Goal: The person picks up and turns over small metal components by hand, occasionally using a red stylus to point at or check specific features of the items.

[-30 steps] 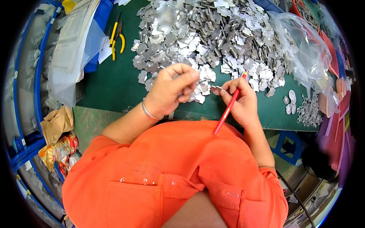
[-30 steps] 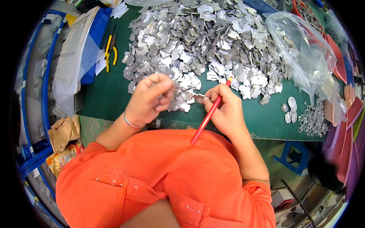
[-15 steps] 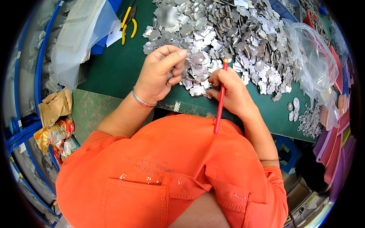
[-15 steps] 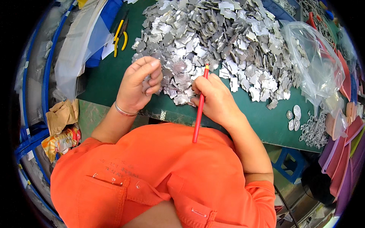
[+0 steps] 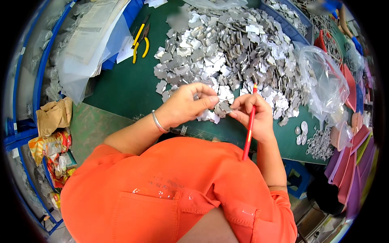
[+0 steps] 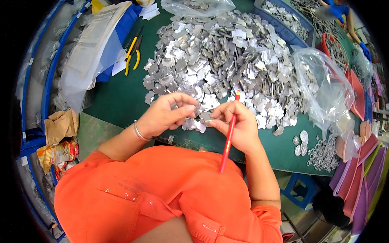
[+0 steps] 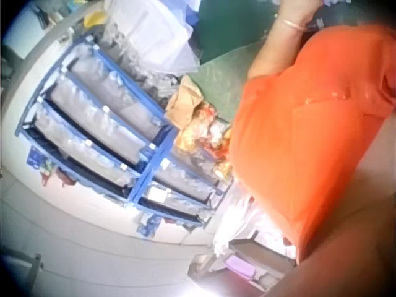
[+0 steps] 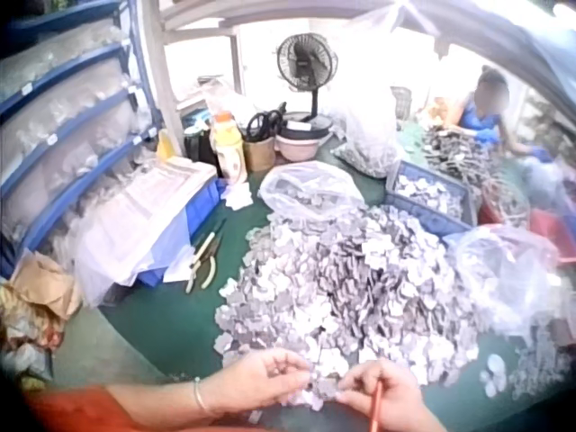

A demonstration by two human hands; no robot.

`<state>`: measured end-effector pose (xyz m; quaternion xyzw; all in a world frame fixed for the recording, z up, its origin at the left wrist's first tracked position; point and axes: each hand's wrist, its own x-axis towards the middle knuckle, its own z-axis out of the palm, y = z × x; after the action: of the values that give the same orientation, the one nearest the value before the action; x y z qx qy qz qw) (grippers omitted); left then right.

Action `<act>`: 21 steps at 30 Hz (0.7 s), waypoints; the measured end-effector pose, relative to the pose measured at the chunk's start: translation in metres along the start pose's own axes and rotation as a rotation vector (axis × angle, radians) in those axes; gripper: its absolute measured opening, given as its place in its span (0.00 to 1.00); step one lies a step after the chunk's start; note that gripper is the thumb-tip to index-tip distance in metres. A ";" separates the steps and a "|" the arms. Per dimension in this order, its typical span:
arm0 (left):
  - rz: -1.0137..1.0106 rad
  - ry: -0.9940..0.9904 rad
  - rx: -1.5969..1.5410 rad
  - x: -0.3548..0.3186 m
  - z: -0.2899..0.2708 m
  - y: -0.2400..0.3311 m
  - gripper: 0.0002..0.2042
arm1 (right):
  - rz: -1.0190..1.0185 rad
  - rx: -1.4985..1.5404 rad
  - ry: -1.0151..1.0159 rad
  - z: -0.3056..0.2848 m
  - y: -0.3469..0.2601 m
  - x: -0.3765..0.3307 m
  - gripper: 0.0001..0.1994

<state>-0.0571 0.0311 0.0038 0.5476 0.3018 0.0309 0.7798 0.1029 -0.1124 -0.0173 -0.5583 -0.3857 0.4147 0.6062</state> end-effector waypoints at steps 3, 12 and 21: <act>-0.175 -0.205 -0.211 0.009 0.001 -0.004 0.10 | -0.086 0.120 -0.057 -0.002 -0.009 0.000 0.17; 0.004 -0.092 -0.553 0.028 0.021 0.003 0.07 | -0.095 0.296 0.300 0.011 -0.009 0.009 0.15; -0.050 -0.173 -0.676 0.035 0.031 0.003 0.08 | -0.186 0.174 0.390 0.013 -0.015 0.018 0.15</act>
<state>-0.0122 0.0191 -0.0020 0.2514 0.2207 0.0633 0.9403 0.0982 -0.0910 -0.0011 -0.5355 -0.2738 0.2731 0.7508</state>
